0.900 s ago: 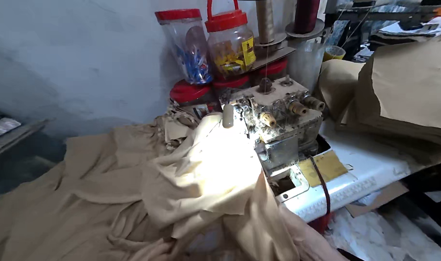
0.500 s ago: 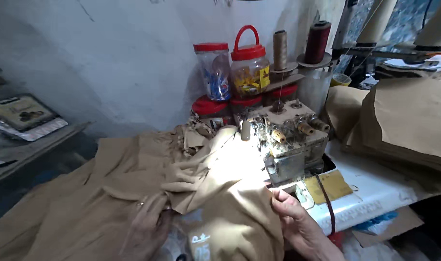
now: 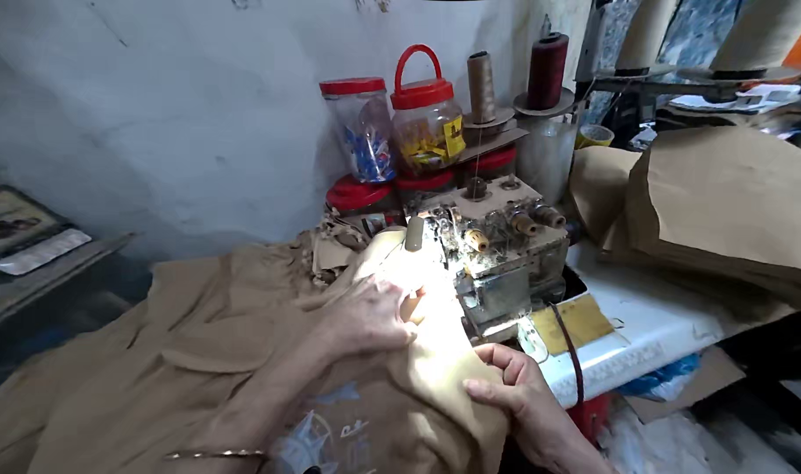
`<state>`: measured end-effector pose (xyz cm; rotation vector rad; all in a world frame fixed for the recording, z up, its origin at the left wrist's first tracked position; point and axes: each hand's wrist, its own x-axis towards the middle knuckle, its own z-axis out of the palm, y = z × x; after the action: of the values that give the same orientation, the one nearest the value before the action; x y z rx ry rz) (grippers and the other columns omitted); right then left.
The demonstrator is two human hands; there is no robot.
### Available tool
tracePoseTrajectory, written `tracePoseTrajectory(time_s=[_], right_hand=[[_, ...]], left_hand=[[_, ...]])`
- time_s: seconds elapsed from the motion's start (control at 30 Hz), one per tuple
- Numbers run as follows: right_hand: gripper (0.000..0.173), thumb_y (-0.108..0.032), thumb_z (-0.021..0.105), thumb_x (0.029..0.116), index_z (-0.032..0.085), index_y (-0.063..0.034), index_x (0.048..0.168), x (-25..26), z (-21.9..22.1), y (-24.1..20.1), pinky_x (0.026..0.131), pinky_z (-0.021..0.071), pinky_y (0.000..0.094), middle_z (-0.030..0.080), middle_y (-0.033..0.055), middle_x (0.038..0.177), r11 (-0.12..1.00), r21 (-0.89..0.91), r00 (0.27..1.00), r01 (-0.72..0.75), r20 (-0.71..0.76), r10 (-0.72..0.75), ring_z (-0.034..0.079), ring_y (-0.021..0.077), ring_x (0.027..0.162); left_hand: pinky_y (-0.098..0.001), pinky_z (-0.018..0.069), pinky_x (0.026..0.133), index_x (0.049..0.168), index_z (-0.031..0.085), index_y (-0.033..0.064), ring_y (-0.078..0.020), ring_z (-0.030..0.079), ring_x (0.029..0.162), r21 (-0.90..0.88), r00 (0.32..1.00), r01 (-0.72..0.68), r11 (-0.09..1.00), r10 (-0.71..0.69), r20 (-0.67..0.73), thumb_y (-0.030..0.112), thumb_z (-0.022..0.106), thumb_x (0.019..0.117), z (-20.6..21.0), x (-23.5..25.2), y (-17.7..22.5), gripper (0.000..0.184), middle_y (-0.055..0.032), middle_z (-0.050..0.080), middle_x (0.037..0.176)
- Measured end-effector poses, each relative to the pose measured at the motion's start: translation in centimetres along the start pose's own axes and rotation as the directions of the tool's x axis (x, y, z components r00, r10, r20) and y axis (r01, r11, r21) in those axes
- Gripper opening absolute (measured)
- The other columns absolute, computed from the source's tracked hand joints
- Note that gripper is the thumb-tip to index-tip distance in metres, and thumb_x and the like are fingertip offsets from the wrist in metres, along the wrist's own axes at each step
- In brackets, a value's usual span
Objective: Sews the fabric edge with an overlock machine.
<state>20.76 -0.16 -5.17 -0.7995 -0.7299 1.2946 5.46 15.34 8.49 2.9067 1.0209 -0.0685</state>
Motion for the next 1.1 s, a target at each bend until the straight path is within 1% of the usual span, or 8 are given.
tracePoseTrajectory(time_s=[0.1, 0.17, 0.3, 0.4, 0.47, 0.6, 0.8, 1.1], right_hand=[[0.015, -0.002, 0.066, 0.0913, 0.069, 0.0024, 0.106, -0.5, 0.3, 0.0, 0.073, 0.0616, 0.0294, 0.074, 0.0078, 0.088, 1.0, 0.024, 0.999, 0.009, -0.034, -0.008, 0.072, 0.012, 0.077], [0.008, -0.003, 0.067, 0.0923, 0.072, 0.0011, 0.098, -1.1, 0.2, 0.2, 0.069, 0.0601, 0.0266, 0.074, 0.0055, 0.083, 0.999, 0.036, 0.997, 0.031, -0.078, -0.028, 0.07, 0.0093, 0.073], [0.009, -0.005, 0.068, 0.093, 0.074, -0.0002, 0.098, -1.2, -0.2, 1.2, 0.073, 0.0588, 0.0254, 0.073, 0.0031, 0.086, 0.992, -0.031, 0.989, 0.119, -0.088, -0.122, 0.069, 0.0073, 0.077], [0.012, -0.001, 0.066, 0.094, 0.069, 0.003, 0.105, -1.9, 0.1, 0.7, 0.074, 0.0614, 0.0288, 0.075, 0.0078, 0.089, 0.993, 0.07, 0.991, 0.091, -0.107, -0.083, 0.072, 0.0116, 0.078], [0.019, 0.001, 0.066, 0.093, 0.068, 0.0049, 0.111, -2.8, 0.2, 0.2, 0.076, 0.0625, 0.0307, 0.076, 0.0096, 0.092, 0.99, 0.096, 0.989, 0.101, -0.122, -0.089, 0.074, 0.0136, 0.08], [0.024, 0.004, 0.062, 0.0936, 0.067, 0.0048, 0.117, -4.6, 0.5, 0.8, 0.08, 0.0628, 0.0311, 0.077, 0.0057, 0.097, 0.99, 0.007, 0.977, 0.142, -0.161, -0.139, 0.074, 0.0115, 0.085], [0.028, 0.01, 0.061, 0.0925, 0.067, 0.0041, 0.119, -4.7, 0.6, 2.1, 0.081, 0.0625, 0.0299, 0.078, 0.0031, 0.097, 0.988, 0.017, 0.972, 0.156, -0.181, -0.15, 0.075, 0.0091, 0.085], [0.018, 0.005, 0.064, 0.0927, 0.069, 0.009, 0.109, 2.4, 2.5, 2.1, 0.082, 0.0619, 0.0306, 0.076, 0.0126, 0.095, 0.97, 0.113, 0.965, 0.216, -0.174, -0.195, 0.074, 0.0142, 0.085]], left_hand=[[-0.0525, 0.0463, 0.082, 0.088, 0.08, 0.0145, -0.0263, 0.064, 0.086, 0.011, 0.998, 0.0, 1.0, 0.0, -0.056, 0.026, 0.08, 0.0776, -0.9, -2.0, 0.8, 0.015, -0.0034, 0.069, 0.077], [-0.0514, 0.0447, 0.08, 0.073, 0.071, 0.0189, -0.0192, 0.063, 0.075, -0.016, 0.951, -0.138, 0.99, 0.128, -0.283, 0.03, 0.077, 0.0733, 0.7, -4.0, 0.8, 0.013, 0.004, 0.062, 0.068], [-0.0491, 0.0444, 0.091, 0.085, 0.075, 0.0181, -0.0105, 0.063, 0.081, -0.143, 0.787, -0.239, 0.96, 0.106, -0.608, 0.032, 0.072, 0.0849, 6.0, -6.9, 1.8, 0.014, 0.0073, 0.068, 0.079], [-0.0279, 0.0531, 0.087, 0.088, 0.079, 0.0119, -0.0063, 0.066, 0.089, -0.298, 0.686, -0.264, 0.917, -0.038, -0.726, 0.029, 0.071, 0.0916, 8.8, -7.6, 3.8, 0.019, 0.0003, 0.072, 0.089], [-0.0242, 0.0535, 0.082, 0.091, 0.08, 0.0071, -0.0096, 0.066, 0.088, -0.312, 0.654, -0.265, 0.912, -0.068, -0.753, 0.022, 0.069, 0.0942, 9.9, -7.8, 5.4, 0.019, -0.0063, 0.072, 0.09], [-0.034, 0.0536, 0.082, 0.097, 0.079, 0.0039, -0.0207, 0.067, 0.084, -0.165, 0.651, -0.228, 0.96, 0.024, -0.759, 0.012, 0.064, 0.0951, 11.1, -7.7, 7.9, 0.017, -0.0117, 0.071, 0.086], [-0.0315, 0.0459, 0.086, 0.097, 0.079, 0.0072, -0.0215, 0.061, 0.084, 0.009, 0.656, -0.217, 0.976, 0.153, -0.739, 0.008, 0.06, 0.0953, 11.6, -6.6, 7.4, 0.02, -0.0077, 0.069, 0.081], [-0.0346, 0.0509, 0.061, 0.09, 0.079, 0.0102, -0.0202, 0.065, 0.073, 0.105, 0.665, -0.192, 0.976, 0.208, -0.717, 0.011, 0.055, 0.0931, 9.3, -2.1, 3.8, 0.025, -0.0056, 0.07, 0.083]])
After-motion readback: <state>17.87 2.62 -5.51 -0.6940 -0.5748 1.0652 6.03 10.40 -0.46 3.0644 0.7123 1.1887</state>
